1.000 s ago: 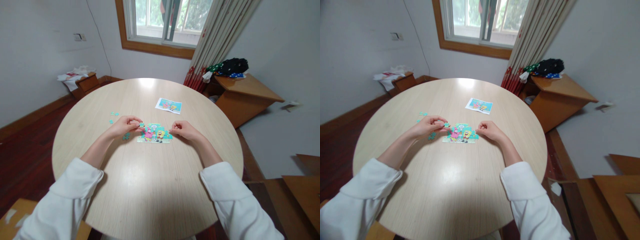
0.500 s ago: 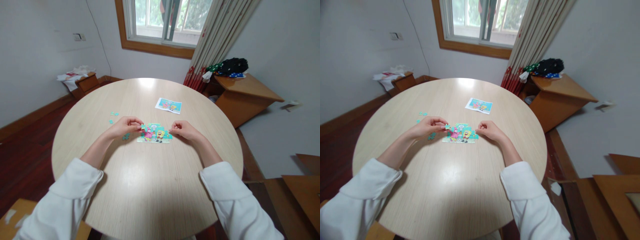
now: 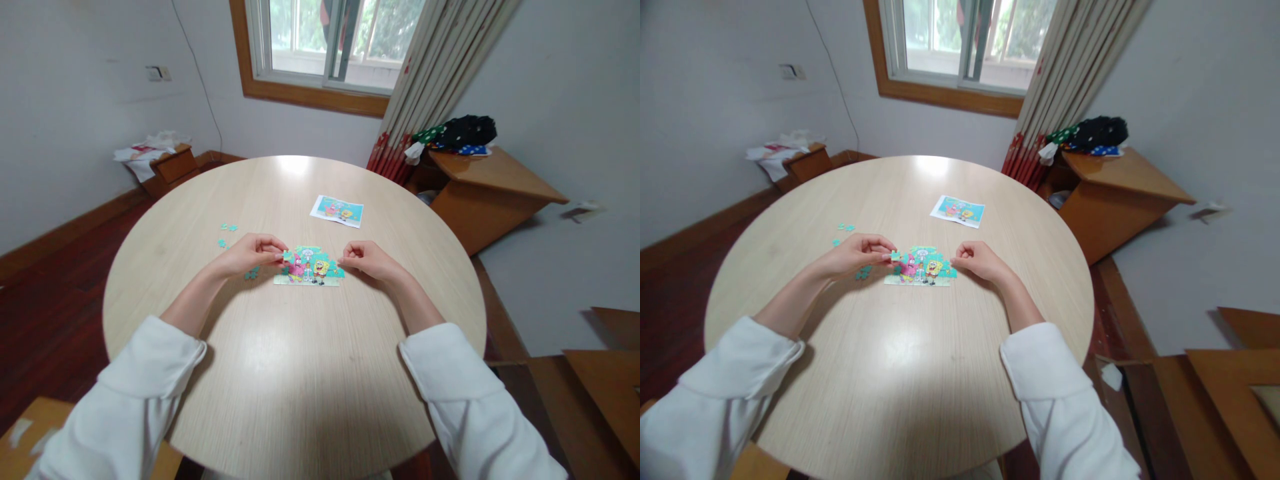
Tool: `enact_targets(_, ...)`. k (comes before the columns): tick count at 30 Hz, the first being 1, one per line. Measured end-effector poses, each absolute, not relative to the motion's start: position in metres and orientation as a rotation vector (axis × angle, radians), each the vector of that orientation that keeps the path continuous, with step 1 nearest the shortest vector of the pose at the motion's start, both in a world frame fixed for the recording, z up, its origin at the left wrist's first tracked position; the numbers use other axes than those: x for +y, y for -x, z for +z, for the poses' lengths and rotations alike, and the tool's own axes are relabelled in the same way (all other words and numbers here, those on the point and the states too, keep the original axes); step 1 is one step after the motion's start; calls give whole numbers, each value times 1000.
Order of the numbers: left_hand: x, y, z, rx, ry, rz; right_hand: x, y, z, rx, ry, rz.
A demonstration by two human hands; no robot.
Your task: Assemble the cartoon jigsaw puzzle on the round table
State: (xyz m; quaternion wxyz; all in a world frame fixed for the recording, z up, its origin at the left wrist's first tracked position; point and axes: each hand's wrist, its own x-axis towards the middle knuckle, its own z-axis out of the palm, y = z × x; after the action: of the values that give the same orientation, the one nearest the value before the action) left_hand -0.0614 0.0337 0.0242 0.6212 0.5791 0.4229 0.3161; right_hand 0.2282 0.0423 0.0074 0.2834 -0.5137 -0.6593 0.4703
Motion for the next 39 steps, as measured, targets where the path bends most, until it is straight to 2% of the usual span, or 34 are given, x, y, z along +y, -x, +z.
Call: enact_targets(39,32,61,26,903,-1398,696,43,-228,6,-1763,1358,1260)
